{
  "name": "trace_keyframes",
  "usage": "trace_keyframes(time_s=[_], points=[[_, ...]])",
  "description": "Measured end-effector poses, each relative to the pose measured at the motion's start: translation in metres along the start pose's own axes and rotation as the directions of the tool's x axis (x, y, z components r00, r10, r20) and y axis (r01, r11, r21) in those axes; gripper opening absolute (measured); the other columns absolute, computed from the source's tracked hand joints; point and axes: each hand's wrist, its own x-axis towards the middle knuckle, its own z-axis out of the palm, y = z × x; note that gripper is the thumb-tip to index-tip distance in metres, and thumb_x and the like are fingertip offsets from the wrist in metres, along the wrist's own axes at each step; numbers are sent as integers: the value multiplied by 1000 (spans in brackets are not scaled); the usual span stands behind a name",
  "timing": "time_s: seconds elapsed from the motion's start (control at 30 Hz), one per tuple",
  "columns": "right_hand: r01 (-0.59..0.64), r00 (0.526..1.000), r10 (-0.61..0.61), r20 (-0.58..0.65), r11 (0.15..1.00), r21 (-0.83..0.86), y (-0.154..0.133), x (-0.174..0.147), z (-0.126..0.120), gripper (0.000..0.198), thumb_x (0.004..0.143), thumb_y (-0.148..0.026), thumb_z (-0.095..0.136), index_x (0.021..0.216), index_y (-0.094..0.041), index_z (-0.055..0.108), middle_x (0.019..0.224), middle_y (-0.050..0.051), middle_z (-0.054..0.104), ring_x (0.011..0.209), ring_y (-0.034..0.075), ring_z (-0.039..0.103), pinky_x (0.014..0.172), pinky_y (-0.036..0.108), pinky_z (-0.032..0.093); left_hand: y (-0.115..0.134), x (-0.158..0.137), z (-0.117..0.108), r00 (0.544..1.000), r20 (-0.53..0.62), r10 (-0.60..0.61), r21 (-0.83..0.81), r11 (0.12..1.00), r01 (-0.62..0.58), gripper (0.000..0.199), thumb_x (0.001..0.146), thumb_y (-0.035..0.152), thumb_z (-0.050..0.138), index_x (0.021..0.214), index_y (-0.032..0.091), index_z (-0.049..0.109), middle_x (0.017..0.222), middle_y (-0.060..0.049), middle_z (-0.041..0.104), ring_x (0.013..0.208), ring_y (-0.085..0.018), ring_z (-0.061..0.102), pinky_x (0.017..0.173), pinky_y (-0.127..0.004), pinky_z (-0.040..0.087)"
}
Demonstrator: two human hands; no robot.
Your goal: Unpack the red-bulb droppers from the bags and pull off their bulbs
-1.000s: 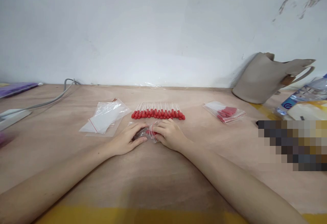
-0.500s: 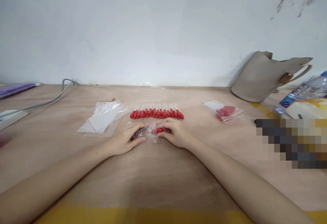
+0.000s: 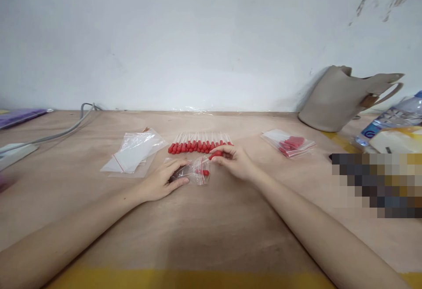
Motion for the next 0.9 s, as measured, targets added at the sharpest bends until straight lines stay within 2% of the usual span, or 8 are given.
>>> trace_keyframes(time_s=[0.1, 0.2, 0.3, 0.4, 0.53, 0.6, 0.67, 0.9], points=[[-75, 988, 82, -131, 995, 60, -12, 8, -29, 28, 68, -37, 68, 88, -18, 64, 72, 0, 65, 62, 11, 59, 62, 27, 51, 0, 0, 0, 1000, 3, -3, 1, 1000, 3, 40, 85, 40, 47, 120, 20, 44, 117, -8, 54, 106, -22, 51, 91, -37, 41], [3, 937, 36, -347, 994, 111, -26, 18, -49, 27, 67, -36, 70, 87, -19, 64, 79, 2, 66, 65, 10, 60, 66, 27, 51, 0, 0, 0, 1000, 9, -6, 1, 1000, 6, 38, 86, 40, 46, 119, 21, 44, 117, -8, 53, 106, -22, 51, 91, -37, 41], [77, 908, -52, -415, 996, 43, -34, 31, -47, 24, 67, -32, 70, 85, -18, 64, 85, 4, 67, 72, 13, 62, 73, 31, 52, -1, 0, 0, 1000, 13, -2, -2, 1000, 2, 38, 86, 39, 46, 119, 20, 43, 118, -8, 52, 108, -22, 50, 93, -37, 40], [173, 895, -223, -385, 972, -162, -31, 49, -21, 19, 71, -27, 66, 86, -17, 64, 82, 4, 67, 75, 15, 62, 74, 34, 52, 0, 0, 0, 1000, 18, -4, -1, 1000, 4, 37, 86, 39, 46, 118, 21, 44, 118, -8, 52, 108, -22, 50, 93, -38, 40], [331, 886, -444, -132, 807, -489, -19, 74, 26, 15, 81, -18, 53, 93, -18, 62, 93, 6, 65, 86, 16, 60, 81, 32, 47, 1, 0, -1, 1000, 9, -7, 3, 1000, 7, 37, 85, 39, 47, 117, 20, 45, 115, -9, 53, 105, -23, 51, 92, -38, 41], [317, 904, -424, -60, 757, -572, -15, 87, 45, 17, 84, -15, 48, 94, -17, 61, 98, 8, 63, 91, 16, 58, 83, 30, 45, 2, 0, -1, 1000, 5, -1, 3, 1000, 1, 36, 85, 38, 47, 116, 20, 45, 113, -9, 54, 104, -22, 52, 91, -38, 42], [255, 944, -331, -2, 731, -633, -12, 97, 60, 19, 85, -13, 45, 95, -15, 61, 101, 10, 61, 93, 17, 56, 82, 29, 43, 2, 1, -1, 1000, 6, 5, 1, 1000, -5, 35, 85, 38, 47, 116, 20, 46, 111, -9, 54, 101, -23, 53, 89, -38, 42], [205, 975, -212, 67, 742, -639, -7, 107, 81, 11, 80, -18, 56, 84, -13, 65, 84, 8, 63, 77, 16, 58, 71, 27, 43, -2, 0, 2, 1000, 8, -1, -6, 1000, 1, 36, 85, 38, 48, 115, 20, 46, 113, -9, 54, 104, -23, 51, 91, -39, 42]])
